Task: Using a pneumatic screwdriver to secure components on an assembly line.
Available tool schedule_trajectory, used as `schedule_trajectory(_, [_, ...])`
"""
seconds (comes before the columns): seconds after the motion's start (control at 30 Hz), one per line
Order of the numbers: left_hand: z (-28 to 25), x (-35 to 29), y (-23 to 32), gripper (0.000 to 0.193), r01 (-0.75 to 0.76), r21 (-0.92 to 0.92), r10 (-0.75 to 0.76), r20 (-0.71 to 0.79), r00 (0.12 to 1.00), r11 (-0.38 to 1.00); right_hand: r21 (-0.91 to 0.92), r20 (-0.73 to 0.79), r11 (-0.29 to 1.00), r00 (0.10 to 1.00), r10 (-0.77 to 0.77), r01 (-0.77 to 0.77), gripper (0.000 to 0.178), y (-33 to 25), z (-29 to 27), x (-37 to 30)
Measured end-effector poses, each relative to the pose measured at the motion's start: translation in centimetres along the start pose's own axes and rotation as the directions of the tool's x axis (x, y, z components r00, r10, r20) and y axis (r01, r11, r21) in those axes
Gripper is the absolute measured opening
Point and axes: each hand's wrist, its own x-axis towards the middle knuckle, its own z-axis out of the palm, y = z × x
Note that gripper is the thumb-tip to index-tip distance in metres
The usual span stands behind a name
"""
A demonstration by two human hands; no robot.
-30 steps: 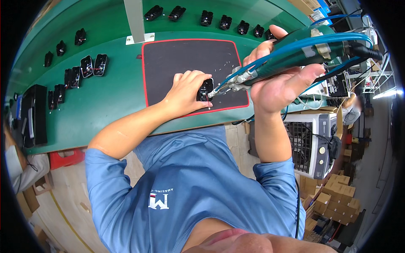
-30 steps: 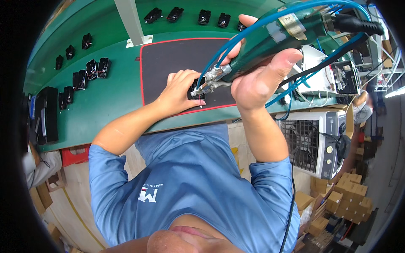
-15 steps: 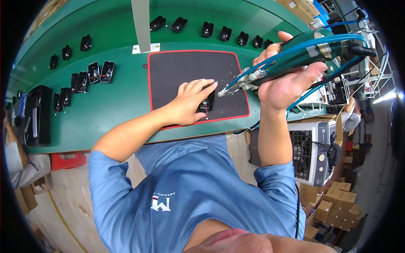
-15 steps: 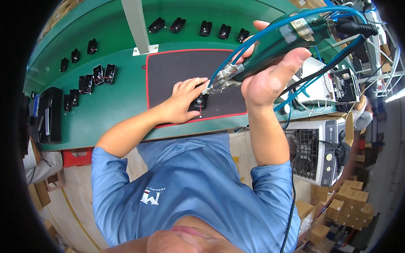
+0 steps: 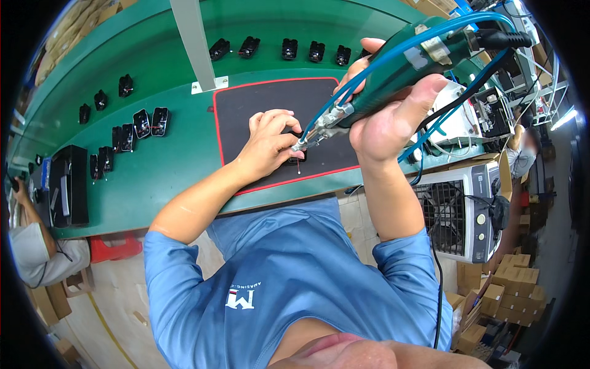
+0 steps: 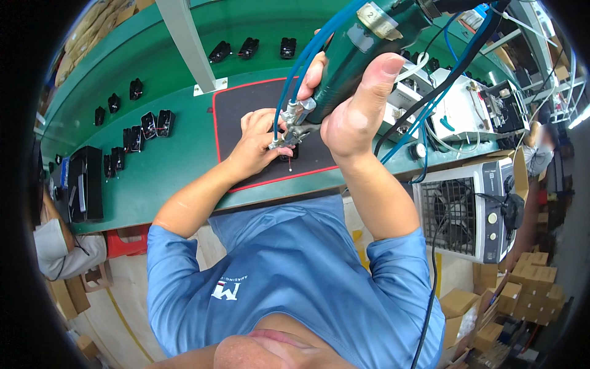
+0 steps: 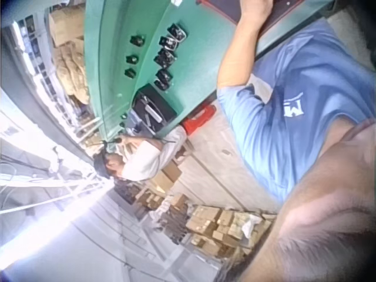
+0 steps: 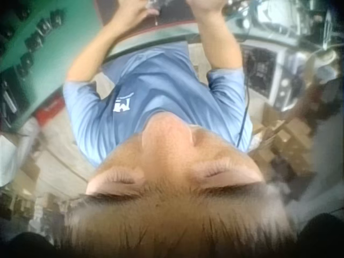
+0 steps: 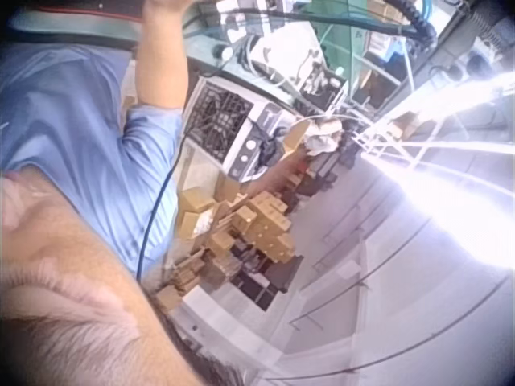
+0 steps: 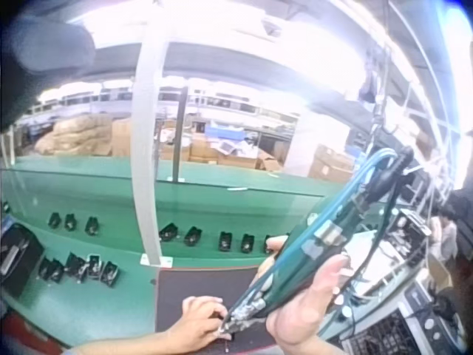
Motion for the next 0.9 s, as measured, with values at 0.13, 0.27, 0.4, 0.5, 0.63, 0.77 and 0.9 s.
schedule_trajectory(0.13, [-0.2, -0.2, 0.0, 0.017, 0.092, -0.089, -0.091, 0.024, 0.996, 0.992, -0.003, -0.025, 1.000, 1.000, 0.011, -0.011, 0.097, -0.4, 0.0, 0.2])
schedule_trajectory(0.27, [0.5, -0.6, 0.0, 0.011, 0.227, -0.331, -0.220, 0.059, 0.974, 0.916, -0.024, -0.013, 1.000, 1.000, 0.001, -0.001, 0.098, -0.4, -0.2, 0.2])
schedule_trajectory(0.4, [1.1, -0.7, -0.4, 0.010, 0.294, -0.474, -0.299, 0.066, 0.952, 0.830, 0.017, -0.019, 1.000, 1.000, 0.007, -0.006, 0.098, -0.4, -0.1, 0.3])
schedule_trajectory(0.5, [0.6, -0.5, -0.4, 0.009, 0.267, -0.412, -0.270, 0.052, 0.961, 0.871, 0.042, -0.022, 0.999, 1.000, 0.007, -0.006, 0.098, -0.3, -0.1, 0.5])
schedule_trajectory(0.63, [0.6, -0.5, 0.1, 0.007, 0.307, -0.501, -0.305, 0.090, 0.948, 0.809, 0.012, -0.025, 1.000, 1.000, 0.004, -0.004, 0.099, -0.2, 0.1, 0.5])
schedule_trajectory(0.77, [0.5, -0.8, -0.3, 0.018, 0.341, -0.525, -0.308, 0.153, 0.939, 0.780, 0.039, -0.002, 0.999, 1.000, 0.001, -0.001, 0.100, -0.1, 0.1, 0.3])
schedule_trajectory(0.9, [-0.8, -0.6, -0.6, 0.052, 0.219, -0.421, -0.165, 0.162, 0.973, 0.880, 0.012, 0.006, 1.000, 1.000, -0.004, 0.004, 0.101, 0.1, -0.3, 0.1])
